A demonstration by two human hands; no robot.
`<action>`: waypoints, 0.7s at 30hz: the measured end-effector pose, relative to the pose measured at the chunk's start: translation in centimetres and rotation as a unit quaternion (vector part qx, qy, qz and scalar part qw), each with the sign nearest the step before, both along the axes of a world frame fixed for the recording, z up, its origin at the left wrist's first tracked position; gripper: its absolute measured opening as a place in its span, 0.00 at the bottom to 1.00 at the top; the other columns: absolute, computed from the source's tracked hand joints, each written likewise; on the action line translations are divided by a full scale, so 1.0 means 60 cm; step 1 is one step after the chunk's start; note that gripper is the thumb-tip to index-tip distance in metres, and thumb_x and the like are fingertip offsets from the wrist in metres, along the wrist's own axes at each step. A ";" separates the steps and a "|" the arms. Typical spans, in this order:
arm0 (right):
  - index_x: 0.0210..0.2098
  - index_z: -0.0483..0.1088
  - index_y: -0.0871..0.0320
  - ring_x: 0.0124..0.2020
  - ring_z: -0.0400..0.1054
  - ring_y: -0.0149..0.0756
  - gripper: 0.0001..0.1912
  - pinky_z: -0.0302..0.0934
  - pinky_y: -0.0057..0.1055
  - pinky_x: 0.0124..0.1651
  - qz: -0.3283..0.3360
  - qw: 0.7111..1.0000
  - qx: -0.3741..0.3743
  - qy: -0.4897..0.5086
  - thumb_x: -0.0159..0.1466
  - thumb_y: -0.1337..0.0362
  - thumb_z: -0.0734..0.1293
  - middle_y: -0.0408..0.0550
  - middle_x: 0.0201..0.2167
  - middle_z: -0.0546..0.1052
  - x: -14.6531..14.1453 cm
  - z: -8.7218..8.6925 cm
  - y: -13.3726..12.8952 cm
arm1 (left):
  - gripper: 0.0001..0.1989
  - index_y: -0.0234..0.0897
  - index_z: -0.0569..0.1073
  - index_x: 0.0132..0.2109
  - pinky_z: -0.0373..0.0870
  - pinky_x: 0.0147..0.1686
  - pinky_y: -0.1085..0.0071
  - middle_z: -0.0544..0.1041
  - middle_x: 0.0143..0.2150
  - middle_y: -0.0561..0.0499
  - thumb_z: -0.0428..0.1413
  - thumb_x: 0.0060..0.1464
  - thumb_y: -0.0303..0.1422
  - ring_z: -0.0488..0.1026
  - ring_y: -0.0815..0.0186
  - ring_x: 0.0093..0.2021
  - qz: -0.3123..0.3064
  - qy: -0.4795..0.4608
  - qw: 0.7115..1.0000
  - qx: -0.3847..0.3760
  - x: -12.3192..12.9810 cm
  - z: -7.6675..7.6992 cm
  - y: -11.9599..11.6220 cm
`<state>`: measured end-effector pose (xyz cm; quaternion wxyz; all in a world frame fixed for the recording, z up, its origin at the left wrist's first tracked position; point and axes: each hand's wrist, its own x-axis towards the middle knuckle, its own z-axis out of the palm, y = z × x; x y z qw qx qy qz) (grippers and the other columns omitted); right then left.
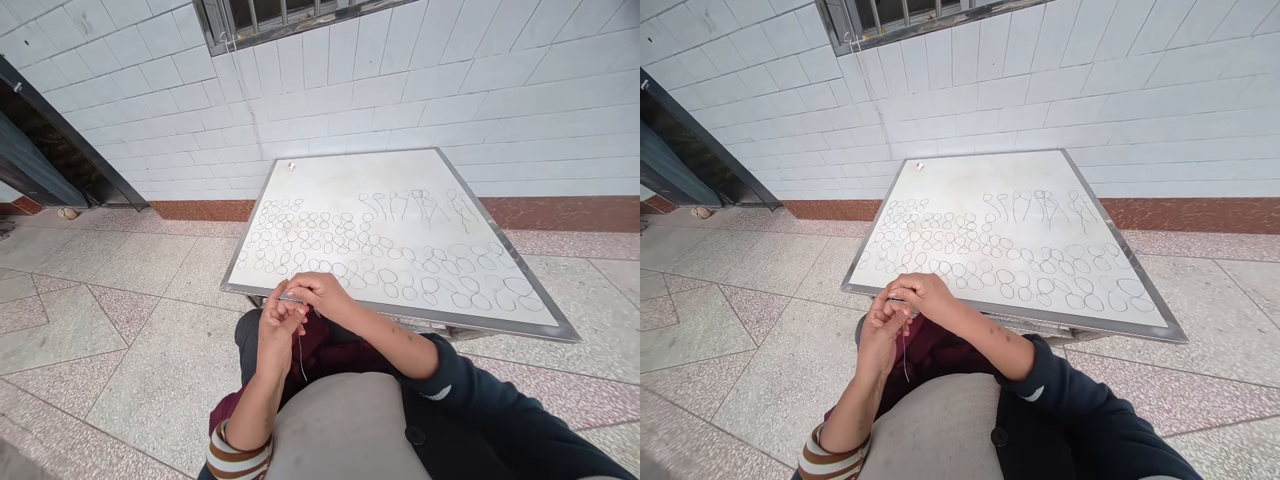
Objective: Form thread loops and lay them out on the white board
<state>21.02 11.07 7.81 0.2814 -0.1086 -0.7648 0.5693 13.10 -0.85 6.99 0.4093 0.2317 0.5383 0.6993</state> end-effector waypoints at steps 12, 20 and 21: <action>0.36 0.63 0.55 0.27 0.64 0.30 0.13 0.58 0.28 0.32 -0.043 0.992 -0.071 -0.093 0.66 0.52 0.61 0.40 0.26 0.71 -0.004 -0.020 -0.012 | 0.28 0.41 0.68 0.57 0.69 0.34 0.74 0.73 0.29 0.58 0.63 0.49 0.28 0.70 0.72 0.29 0.127 -0.011 0.990 0.067 -0.015 0.003 0.010; 0.30 0.64 0.57 0.20 0.56 0.25 0.15 0.53 0.25 0.25 0.100 0.968 -0.205 -0.104 0.63 0.51 0.62 0.40 0.24 0.70 -0.004 -0.048 -0.065 | 0.27 0.43 0.68 0.57 0.69 0.35 0.74 0.72 0.29 0.59 0.63 0.49 0.27 0.71 0.73 0.28 0.203 -0.023 0.974 0.101 -0.027 0.004 0.013; 0.30 0.64 0.57 0.19 0.55 0.25 0.14 0.52 0.25 0.24 0.090 0.971 -0.194 -0.102 0.64 0.53 0.62 0.39 0.23 0.70 -0.006 -0.050 -0.068 | 0.27 0.42 0.68 0.56 0.69 0.34 0.74 0.72 0.29 0.59 0.63 0.49 0.27 0.71 0.73 0.28 0.207 -0.028 0.973 0.101 -0.028 0.004 0.013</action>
